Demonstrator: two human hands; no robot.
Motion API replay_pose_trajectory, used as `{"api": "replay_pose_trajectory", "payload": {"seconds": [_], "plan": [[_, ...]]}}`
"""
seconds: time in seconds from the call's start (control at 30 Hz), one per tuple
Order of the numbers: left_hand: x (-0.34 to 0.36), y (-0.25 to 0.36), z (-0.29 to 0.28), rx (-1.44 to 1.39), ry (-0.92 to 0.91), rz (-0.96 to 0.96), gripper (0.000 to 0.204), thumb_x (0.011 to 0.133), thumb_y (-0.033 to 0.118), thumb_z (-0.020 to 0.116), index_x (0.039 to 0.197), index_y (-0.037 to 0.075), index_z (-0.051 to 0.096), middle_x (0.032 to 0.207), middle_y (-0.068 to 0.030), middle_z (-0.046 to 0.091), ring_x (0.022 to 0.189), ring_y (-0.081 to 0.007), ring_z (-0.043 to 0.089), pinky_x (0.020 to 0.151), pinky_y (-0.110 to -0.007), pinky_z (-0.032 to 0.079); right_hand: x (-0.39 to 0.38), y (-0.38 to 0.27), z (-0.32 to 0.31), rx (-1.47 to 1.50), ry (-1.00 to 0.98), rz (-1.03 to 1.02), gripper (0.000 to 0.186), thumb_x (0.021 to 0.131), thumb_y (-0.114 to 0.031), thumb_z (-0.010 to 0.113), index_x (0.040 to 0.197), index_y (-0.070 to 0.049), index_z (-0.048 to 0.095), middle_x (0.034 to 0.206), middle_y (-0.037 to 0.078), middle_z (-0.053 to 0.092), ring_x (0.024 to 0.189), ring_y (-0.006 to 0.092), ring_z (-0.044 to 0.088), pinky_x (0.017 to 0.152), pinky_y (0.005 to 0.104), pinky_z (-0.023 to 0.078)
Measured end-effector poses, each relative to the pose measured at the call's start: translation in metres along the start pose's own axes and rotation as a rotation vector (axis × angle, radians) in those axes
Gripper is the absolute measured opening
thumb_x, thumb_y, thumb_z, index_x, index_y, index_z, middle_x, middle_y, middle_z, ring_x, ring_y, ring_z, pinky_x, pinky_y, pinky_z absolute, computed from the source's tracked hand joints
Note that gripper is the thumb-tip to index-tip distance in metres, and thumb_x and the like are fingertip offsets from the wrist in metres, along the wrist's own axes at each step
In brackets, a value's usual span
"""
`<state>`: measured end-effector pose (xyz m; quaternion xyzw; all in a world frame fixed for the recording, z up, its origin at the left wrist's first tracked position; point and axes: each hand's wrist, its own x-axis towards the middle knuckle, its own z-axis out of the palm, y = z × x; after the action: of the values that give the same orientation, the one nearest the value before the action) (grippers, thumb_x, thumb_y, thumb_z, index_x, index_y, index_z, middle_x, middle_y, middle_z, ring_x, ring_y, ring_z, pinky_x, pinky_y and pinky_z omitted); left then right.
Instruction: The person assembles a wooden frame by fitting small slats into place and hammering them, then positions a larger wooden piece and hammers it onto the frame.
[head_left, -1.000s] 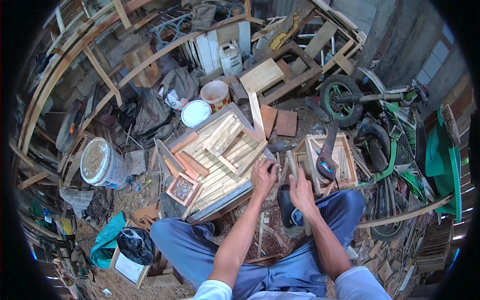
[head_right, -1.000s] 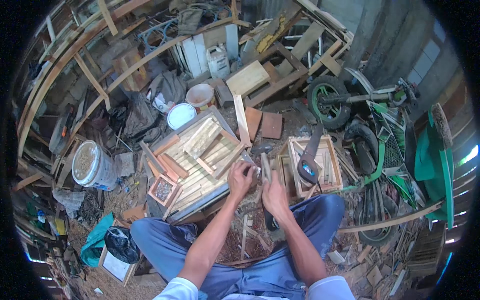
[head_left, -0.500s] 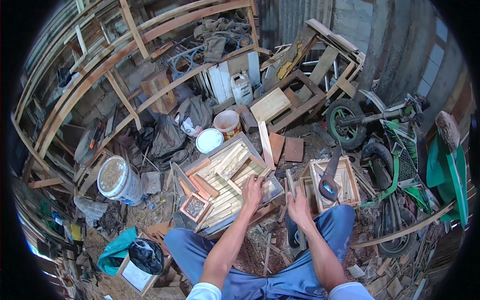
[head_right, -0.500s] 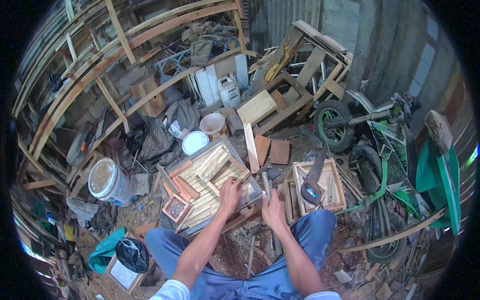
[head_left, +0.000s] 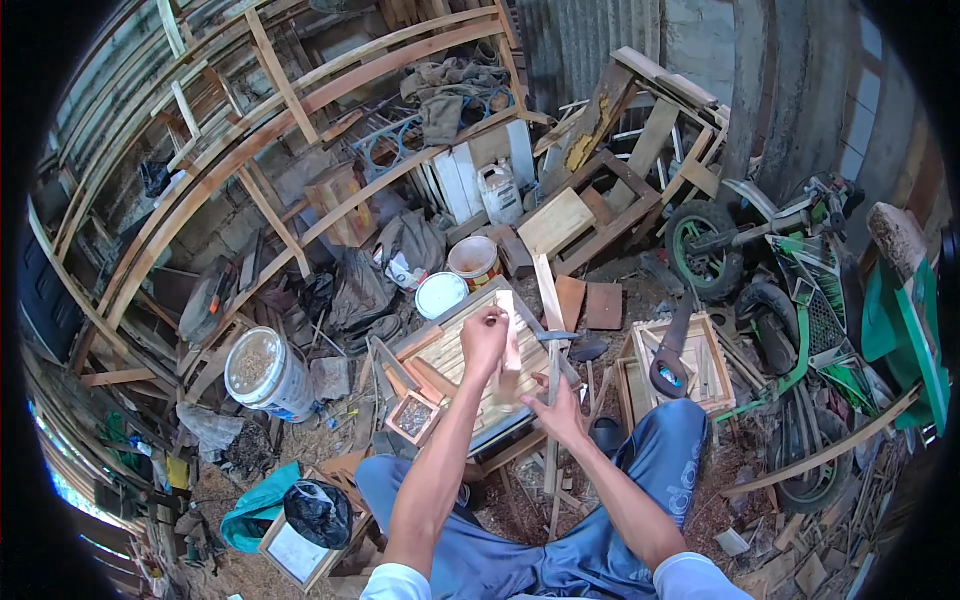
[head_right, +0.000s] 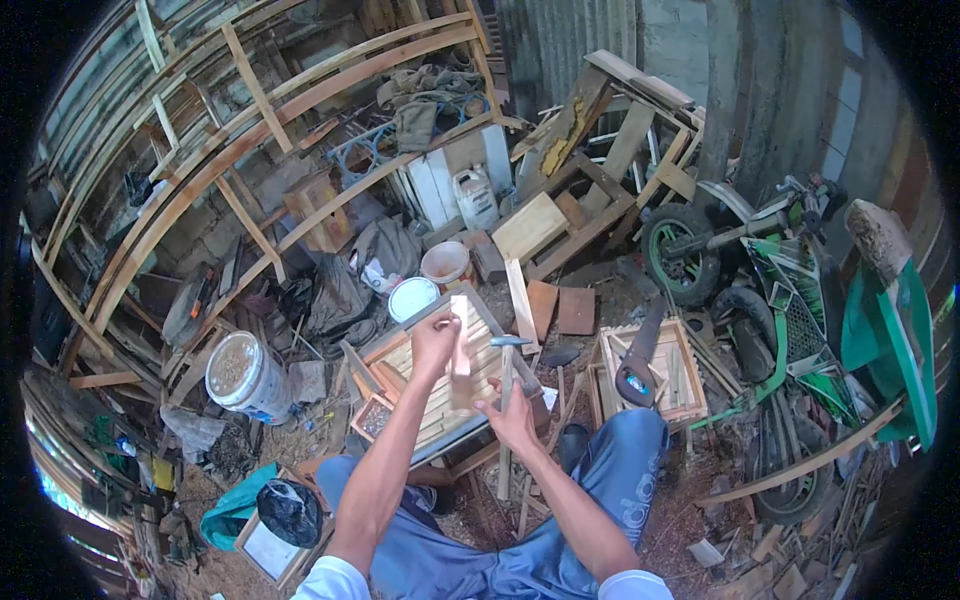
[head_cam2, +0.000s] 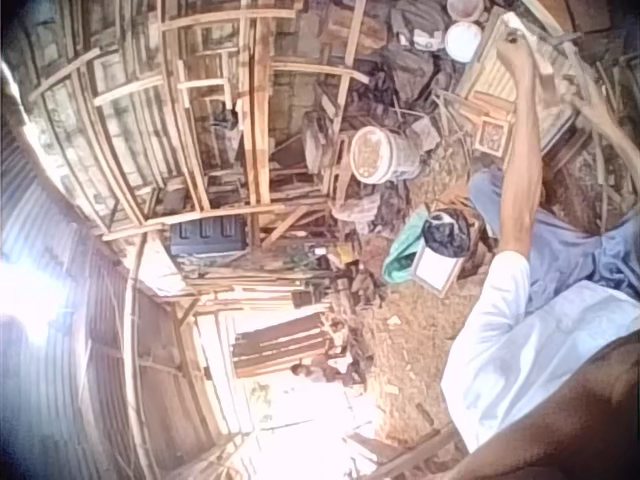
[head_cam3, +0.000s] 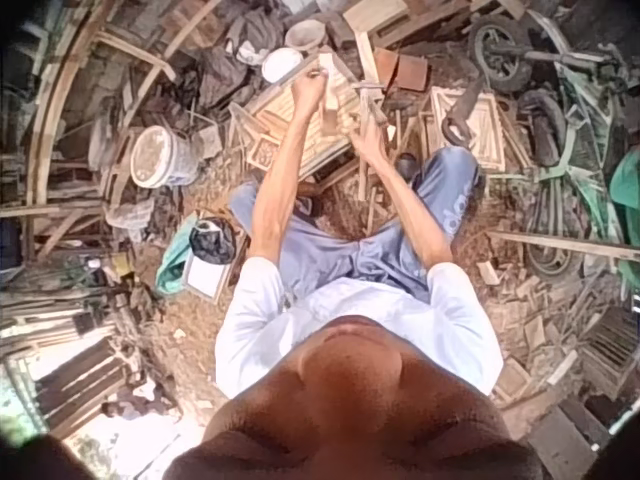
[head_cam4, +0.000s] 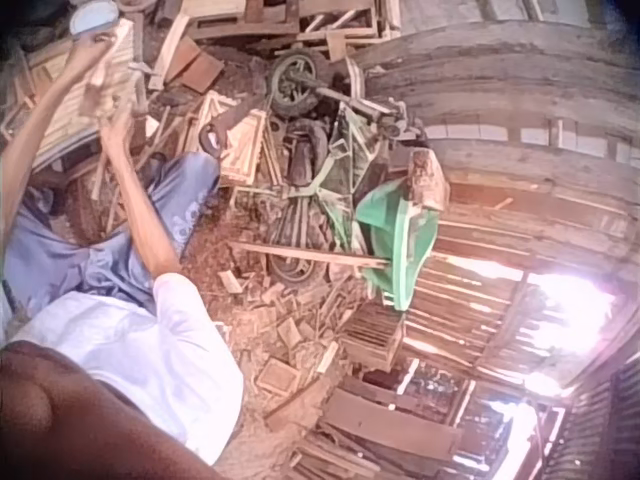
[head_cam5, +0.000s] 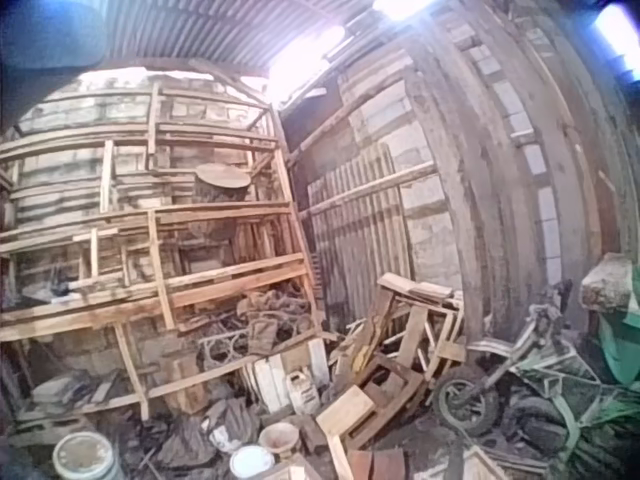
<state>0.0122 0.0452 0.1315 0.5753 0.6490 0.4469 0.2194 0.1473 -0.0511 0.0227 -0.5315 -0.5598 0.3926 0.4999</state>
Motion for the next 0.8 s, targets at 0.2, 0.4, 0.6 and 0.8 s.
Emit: {"api": "replay_pose_trajectory", "payload": {"seconds": [0.2, 0.4, 0.6, 0.8], "plan": [[0.008, -0.005, -0.022, -0.786, -0.120, -0.609, 0.013, 0.089, 0.000, 0.057, 0.102, 0.003, 0.056, 0.087, -0.0102, 0.063, 0.068, -0.0223, 0.067, 0.056, -0.036, 0.057, -0.006, -0.002, 0.020, -0.115, -0.026, 0.043, 0.064, 0.069, -0.031, 0.086, 0.110, 0.001, 0.048, 0.099, 0.021, 0.063, 0.092, 0.0331, 0.064, 0.081, 0.0423, 0.049], [-0.020, -0.011, -0.034, -0.668, 0.050, -0.521, 0.013, 0.092, 0.005, 0.056, 0.104, 0.004, 0.059, 0.093, -0.0061, 0.065, 0.085, -0.0181, 0.065, 0.070, -0.034, 0.055, -0.001, -0.006, 0.011, -0.004, -0.067, 0.066, 0.068, 0.073, -0.029, 0.080, 0.115, 0.006, 0.040, 0.103, 0.027, 0.061, 0.100, 0.0401, 0.061, 0.087, 0.0458, 0.048], [-0.077, -0.059, -0.021, 0.014, -0.173, 0.335, 0.006, 0.086, 0.005, 0.061, 0.087, 0.001, 0.063, 0.081, -0.0148, 0.064, 0.076, -0.0307, 0.062, 0.074, -0.041, 0.048, 0.014, 0.037, 0.021, 0.073, -0.185, 0.162, 0.081, 0.083, -0.040, 0.070, 0.131, 0.013, 0.032, 0.132, 0.031, 0.049, 0.125, 0.0367, 0.049, 0.106, 0.0394, 0.039], [-0.089, -0.099, 0.001, 0.071, -0.235, 0.466, 0.009, 0.085, 0.004, 0.060, 0.094, 0.002, 0.061, 0.092, -0.0144, 0.060, 0.090, -0.0354, 0.058, 0.082, -0.044, 0.044, 0.007, 0.027, 0.009, 0.016, -0.154, 0.167, 0.064, 0.086, -0.032, 0.068, 0.127, 0.008, 0.039, 0.123, 0.028, 0.055, 0.118, 0.0366, 0.055, 0.100, 0.0402, 0.043]]}}
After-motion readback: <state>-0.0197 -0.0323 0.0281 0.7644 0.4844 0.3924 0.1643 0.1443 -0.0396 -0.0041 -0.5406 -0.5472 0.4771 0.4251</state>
